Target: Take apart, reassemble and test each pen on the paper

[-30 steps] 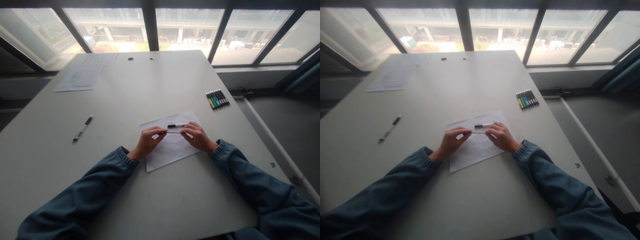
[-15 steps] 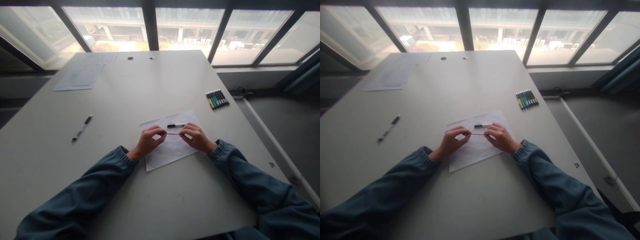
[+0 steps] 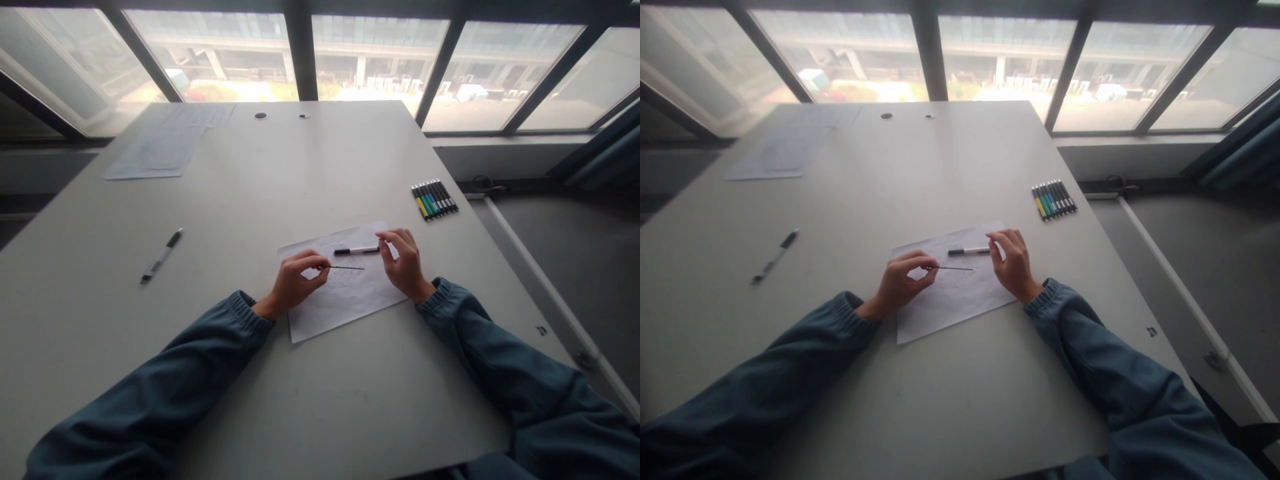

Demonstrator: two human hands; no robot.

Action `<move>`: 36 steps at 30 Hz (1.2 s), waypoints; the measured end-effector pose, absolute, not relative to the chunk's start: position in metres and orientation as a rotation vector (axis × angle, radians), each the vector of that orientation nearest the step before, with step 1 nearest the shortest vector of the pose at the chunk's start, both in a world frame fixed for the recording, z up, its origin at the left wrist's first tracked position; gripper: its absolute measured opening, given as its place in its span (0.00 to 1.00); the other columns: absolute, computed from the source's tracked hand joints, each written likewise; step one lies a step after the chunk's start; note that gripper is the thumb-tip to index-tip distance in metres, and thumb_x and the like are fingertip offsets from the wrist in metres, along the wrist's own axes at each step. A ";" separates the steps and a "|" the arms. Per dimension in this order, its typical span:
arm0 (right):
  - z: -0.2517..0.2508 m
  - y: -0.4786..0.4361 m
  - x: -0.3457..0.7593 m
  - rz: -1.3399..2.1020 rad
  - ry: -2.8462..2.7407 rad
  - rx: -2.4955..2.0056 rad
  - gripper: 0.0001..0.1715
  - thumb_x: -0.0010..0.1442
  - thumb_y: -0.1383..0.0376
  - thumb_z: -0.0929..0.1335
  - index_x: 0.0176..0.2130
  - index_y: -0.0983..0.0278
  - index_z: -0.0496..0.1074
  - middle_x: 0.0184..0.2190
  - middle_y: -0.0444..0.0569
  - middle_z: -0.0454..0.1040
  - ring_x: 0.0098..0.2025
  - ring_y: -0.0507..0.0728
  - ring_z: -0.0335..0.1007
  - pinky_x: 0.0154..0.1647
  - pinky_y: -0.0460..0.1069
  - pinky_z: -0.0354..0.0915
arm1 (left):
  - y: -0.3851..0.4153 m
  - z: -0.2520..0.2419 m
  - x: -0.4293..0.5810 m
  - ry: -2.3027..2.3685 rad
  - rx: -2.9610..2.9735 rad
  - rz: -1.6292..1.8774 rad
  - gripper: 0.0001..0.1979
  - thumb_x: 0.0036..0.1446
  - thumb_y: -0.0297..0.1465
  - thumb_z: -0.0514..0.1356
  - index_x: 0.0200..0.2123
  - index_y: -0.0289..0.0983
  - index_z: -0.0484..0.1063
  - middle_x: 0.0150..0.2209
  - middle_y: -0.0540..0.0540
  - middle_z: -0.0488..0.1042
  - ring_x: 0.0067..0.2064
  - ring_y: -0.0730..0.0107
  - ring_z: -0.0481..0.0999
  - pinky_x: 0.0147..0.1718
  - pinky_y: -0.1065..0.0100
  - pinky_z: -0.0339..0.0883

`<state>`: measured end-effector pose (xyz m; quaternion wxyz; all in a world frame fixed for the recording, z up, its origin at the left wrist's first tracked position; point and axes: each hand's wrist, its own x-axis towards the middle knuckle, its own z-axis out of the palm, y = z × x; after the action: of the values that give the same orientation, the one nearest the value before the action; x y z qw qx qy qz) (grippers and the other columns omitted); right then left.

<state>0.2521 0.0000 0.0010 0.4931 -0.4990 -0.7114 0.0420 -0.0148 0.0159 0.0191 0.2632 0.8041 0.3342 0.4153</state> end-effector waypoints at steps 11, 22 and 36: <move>-0.006 0.003 0.254 0.132 -2.073 -1.511 0.08 0.66 0.64 0.69 0.44 0.58 0.80 0.47 0.51 0.76 0.51 0.64 0.66 0.51 0.60 0.58 | 0.019 0.015 -0.015 0.840 2.189 1.179 0.03 0.58 0.25 0.64 0.35 0.35 0.78 0.32 0.46 0.77 0.31 0.75 0.74 0.34 0.72 0.71; -0.007 0.004 0.254 0.222 -2.040 -1.432 0.04 0.61 0.68 0.74 0.36 0.61 0.75 0.38 0.47 0.78 0.45 0.61 0.70 0.50 0.58 0.58 | 0.018 0.017 -0.015 0.861 2.195 1.185 0.03 0.58 0.25 0.64 0.34 0.35 0.78 0.32 0.47 0.77 0.32 0.74 0.74 0.34 0.72 0.71; -0.009 0.002 0.260 0.096 -1.725 -1.322 0.02 0.65 0.65 0.70 0.37 0.60 0.72 0.35 0.48 0.76 0.42 0.61 0.69 0.47 0.58 0.63 | 0.027 0.014 -0.026 1.193 2.002 1.462 0.02 0.58 0.27 0.64 0.35 0.36 0.78 0.31 0.49 0.75 0.31 0.74 0.72 0.34 0.70 0.69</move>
<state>0.2596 0.0016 -0.0091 0.4645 -0.5380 -0.7023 0.0391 -0.0262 0.0267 0.0141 0.1938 0.7139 0.4254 0.5214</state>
